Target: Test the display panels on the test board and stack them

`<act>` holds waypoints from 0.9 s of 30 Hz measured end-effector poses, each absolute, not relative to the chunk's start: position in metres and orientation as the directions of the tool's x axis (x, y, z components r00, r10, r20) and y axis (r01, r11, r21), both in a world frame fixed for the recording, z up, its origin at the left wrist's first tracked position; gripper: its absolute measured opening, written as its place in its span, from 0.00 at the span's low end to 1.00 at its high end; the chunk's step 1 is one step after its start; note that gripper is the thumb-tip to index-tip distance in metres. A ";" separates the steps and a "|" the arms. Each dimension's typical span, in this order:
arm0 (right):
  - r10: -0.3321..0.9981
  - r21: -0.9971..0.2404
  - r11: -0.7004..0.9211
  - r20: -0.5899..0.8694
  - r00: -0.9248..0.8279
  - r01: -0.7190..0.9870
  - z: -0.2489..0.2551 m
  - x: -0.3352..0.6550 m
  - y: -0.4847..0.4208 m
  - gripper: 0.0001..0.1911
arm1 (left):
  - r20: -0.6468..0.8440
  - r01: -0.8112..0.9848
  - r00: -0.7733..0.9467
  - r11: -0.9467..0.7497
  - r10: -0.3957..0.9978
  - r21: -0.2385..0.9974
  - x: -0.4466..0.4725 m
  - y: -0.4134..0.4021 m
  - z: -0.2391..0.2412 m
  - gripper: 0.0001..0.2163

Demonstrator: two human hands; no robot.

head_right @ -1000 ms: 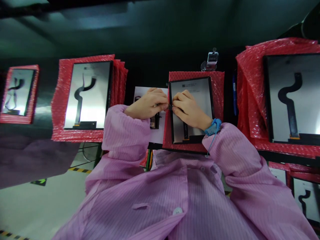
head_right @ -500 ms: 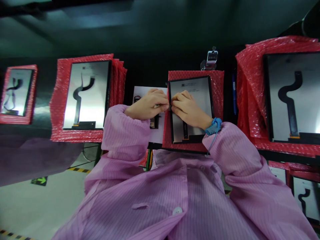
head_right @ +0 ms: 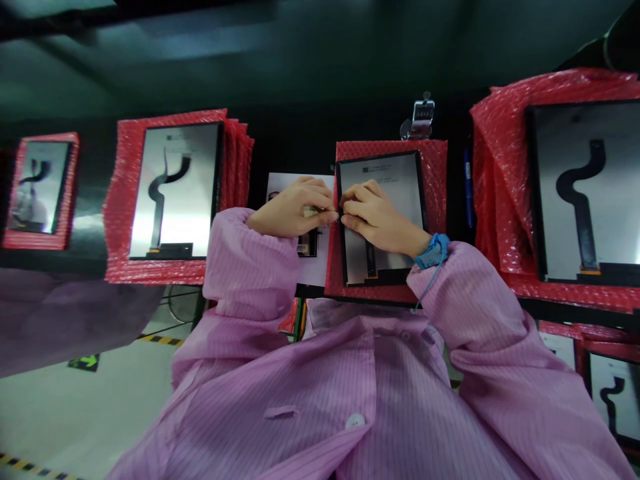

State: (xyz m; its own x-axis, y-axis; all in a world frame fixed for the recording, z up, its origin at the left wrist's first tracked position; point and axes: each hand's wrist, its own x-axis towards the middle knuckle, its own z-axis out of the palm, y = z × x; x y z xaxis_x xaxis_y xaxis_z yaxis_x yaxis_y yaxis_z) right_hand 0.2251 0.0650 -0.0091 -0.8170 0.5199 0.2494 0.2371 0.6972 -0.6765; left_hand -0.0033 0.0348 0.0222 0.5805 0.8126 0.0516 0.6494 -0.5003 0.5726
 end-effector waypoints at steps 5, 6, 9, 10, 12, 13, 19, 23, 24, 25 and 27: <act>0.519 -0.670 0.704 0.262 -0.813 0.234 -0.009 0.225 0.064 0.18 | 0.059 0.657 0.562 -0.488 0.825 0.576 -0.004 0.035 0.023 0.10; 0.520 -0.670 0.705 0.264 -0.812 0.234 -0.009 0.225 0.064 0.18 | 0.059 0.657 0.560 -0.487 0.826 0.576 -0.004 0.035 0.024 0.09; 0.521 -0.661 0.713 0.275 -0.808 0.235 -0.009 0.225 0.063 0.17 | 0.058 0.659 0.557 -0.484 0.828 0.576 -0.002 0.033 0.026 0.09; 0.519 -0.657 0.716 0.277 -0.808 0.235 -0.009 0.225 0.063 0.17 | 0.056 0.662 0.554 -0.481 0.830 0.574 -0.001 0.033 0.026 0.09; 0.515 -0.651 0.722 0.279 -0.810 0.235 -0.010 0.224 0.062 0.18 | 0.059 0.672 0.543 -0.476 0.838 0.568 0.002 0.033 0.026 0.09; 0.515 -0.648 0.724 0.280 -0.810 0.236 -0.010 0.224 0.062 0.18 | 0.063 0.678 0.537 -0.474 0.841 0.562 0.004 0.033 0.025 0.09; 0.575 -0.648 0.707 0.293 -0.764 0.284 -0.012 0.222 0.059 0.22 | 0.165 0.795 0.344 -0.381 0.924 0.473 0.009 0.017 0.026 0.06; 0.641 -0.692 0.658 0.309 -0.702 0.297 -0.007 0.221 0.055 0.24 | 0.384 0.859 -0.100 -0.115 0.918 0.498 0.008 -0.034 0.017 0.12; 0.662 -0.702 0.646 0.319 -0.678 0.300 -0.006 0.221 0.055 0.24 | 0.418 0.864 -0.180 -0.060 0.890 0.500 0.010 -0.049 0.011 0.12; 0.686 -0.709 0.635 0.332 -0.648 0.308 -0.005 0.221 0.054 0.25 | 0.430 0.873 -0.220 -0.019 0.876 0.487 0.013 -0.064 0.003 0.12; 0.735 -0.715 0.612 0.356 -0.577 0.338 -0.004 0.221 0.054 0.25 | 0.403 0.899 -0.226 0.031 0.887 0.437 0.021 -0.088 -0.013 0.12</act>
State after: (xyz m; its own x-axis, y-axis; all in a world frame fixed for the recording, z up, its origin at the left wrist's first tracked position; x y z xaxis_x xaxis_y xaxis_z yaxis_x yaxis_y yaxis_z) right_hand 0.2211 0.0543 -0.0043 -0.5769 0.7351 0.3561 0.3385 0.6119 -0.7149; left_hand 0.0209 -0.0880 -0.0132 -0.2264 0.8868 0.4028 0.8988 0.0308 0.4373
